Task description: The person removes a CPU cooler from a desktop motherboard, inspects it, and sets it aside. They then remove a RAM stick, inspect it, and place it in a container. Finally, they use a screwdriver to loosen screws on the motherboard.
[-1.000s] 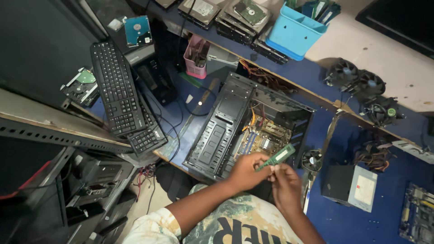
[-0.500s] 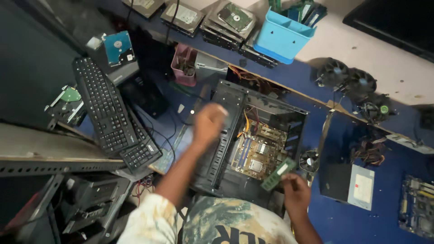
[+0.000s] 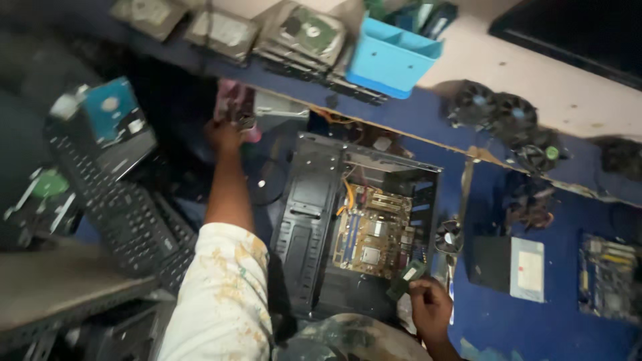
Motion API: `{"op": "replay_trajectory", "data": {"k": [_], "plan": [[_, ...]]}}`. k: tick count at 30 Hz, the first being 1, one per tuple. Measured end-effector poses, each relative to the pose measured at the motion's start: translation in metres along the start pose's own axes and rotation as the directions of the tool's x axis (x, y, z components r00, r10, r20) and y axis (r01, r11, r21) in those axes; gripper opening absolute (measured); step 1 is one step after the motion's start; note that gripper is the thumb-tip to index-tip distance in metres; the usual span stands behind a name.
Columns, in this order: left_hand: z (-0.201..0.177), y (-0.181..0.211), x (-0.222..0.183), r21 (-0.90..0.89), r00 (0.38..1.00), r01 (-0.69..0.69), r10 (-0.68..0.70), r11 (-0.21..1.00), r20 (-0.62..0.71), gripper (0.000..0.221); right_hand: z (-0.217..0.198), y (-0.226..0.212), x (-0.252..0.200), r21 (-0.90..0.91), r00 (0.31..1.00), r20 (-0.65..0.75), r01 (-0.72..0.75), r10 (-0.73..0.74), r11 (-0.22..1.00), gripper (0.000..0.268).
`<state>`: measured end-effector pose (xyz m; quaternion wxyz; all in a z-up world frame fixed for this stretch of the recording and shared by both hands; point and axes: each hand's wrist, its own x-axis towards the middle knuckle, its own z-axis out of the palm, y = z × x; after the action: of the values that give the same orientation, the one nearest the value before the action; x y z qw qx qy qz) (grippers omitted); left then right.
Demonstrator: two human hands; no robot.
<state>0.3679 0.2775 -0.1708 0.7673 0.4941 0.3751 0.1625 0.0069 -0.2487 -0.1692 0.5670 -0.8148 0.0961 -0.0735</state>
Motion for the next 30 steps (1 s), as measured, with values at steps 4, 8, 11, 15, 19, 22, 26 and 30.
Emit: {"op": "replay_trajectory", "data": {"k": [4,8,11,15,19,22,26,30], "plan": [[-0.012,-0.018,0.015,0.051,0.983,-0.184,0.184,0.982,0.000,0.034,0.001,-0.028,0.004,-0.095,0.963,0.035,0.269,-0.267,0.958,0.005],[-0.029,-0.033,0.022,0.504,0.907,-0.375,0.421,0.778,0.023,0.049,0.002,-0.040,0.001,-0.117,0.988,0.026,0.151,-0.149,0.982,0.004],[-0.046,-0.042,0.018,0.671,0.962,-0.016,0.195,0.741,-0.193,0.059,0.004,-0.042,0.004,-0.138,0.989,0.038,0.149,-0.145,0.979,0.006],[-0.050,-0.048,-0.014,0.550,0.883,-0.385,0.468,0.741,-0.013,0.051,0.005,-0.043,0.008,-0.086,0.976,0.051,0.214,-0.210,0.973,0.006],[-0.064,-0.062,-0.027,0.520,0.669,-0.646,0.742,0.559,0.033,0.032,0.003,-0.043,0.007,-0.162,0.992,0.039,0.122,-0.117,0.979,0.007],[-0.071,-0.062,-0.043,0.563,0.663,-0.610,0.748,0.558,-0.023,0.025,0.005,-0.040,0.009,-0.144,0.975,0.028,0.224,-0.222,0.964,0.005],[-0.065,-0.040,-0.083,0.293,0.787,-0.578,0.615,0.762,-0.047,0.020,0.005,-0.035,0.009,-0.103,0.981,0.036,0.193,-0.190,0.976,0.006],[-0.059,-0.023,-0.119,0.255,0.841,-0.512,0.539,0.820,-0.044,0.020,0.008,-0.034,0.011,-0.073,0.985,0.020,0.175,-0.174,0.982,0.007]]}}
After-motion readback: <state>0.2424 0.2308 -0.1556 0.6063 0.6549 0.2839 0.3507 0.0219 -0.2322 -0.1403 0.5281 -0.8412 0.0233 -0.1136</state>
